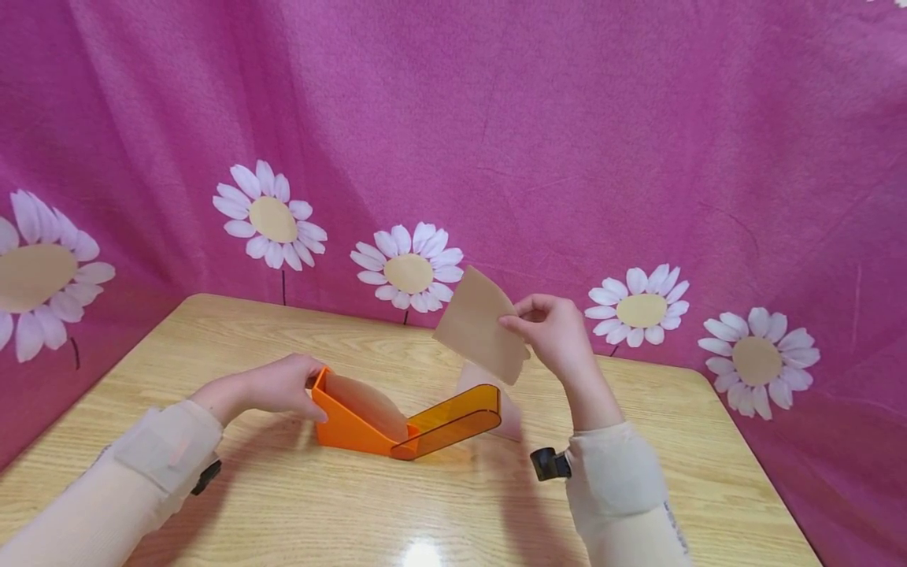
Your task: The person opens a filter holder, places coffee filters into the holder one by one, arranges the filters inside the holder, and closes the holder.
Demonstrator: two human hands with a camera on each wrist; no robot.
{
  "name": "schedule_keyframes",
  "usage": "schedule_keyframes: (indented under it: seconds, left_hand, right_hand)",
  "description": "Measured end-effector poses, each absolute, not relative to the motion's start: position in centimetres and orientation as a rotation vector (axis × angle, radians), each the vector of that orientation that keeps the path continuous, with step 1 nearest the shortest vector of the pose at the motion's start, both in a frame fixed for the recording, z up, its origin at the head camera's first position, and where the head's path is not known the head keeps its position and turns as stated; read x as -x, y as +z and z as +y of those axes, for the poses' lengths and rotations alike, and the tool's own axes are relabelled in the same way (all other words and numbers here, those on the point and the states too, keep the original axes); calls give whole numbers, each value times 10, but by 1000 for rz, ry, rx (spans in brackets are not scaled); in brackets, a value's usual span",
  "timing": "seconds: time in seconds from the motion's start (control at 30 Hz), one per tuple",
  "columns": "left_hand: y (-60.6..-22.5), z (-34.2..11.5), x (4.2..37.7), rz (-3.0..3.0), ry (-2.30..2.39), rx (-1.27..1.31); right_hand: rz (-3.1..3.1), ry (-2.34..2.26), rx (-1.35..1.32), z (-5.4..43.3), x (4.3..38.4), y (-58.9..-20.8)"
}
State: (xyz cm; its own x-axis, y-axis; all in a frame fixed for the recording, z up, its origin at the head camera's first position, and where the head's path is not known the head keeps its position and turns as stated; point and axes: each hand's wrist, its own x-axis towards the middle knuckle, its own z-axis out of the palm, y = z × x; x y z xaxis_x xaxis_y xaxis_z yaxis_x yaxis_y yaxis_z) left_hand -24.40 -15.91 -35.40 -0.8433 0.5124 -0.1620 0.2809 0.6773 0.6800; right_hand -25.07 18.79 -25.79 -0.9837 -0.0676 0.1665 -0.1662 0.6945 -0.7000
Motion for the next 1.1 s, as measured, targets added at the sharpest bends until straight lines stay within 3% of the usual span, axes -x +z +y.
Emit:
schedule_keyframes:
  seconds: [0.37,1.1]
  left_hand:
    - [-357,-162,247,2557,955,-632]
    - [-359,-161,247,2556,962,-615]
  right_hand:
    - [-2712,1228,-305,157,245,-259]
    - [-2761,1190,-522,94,238,-302]
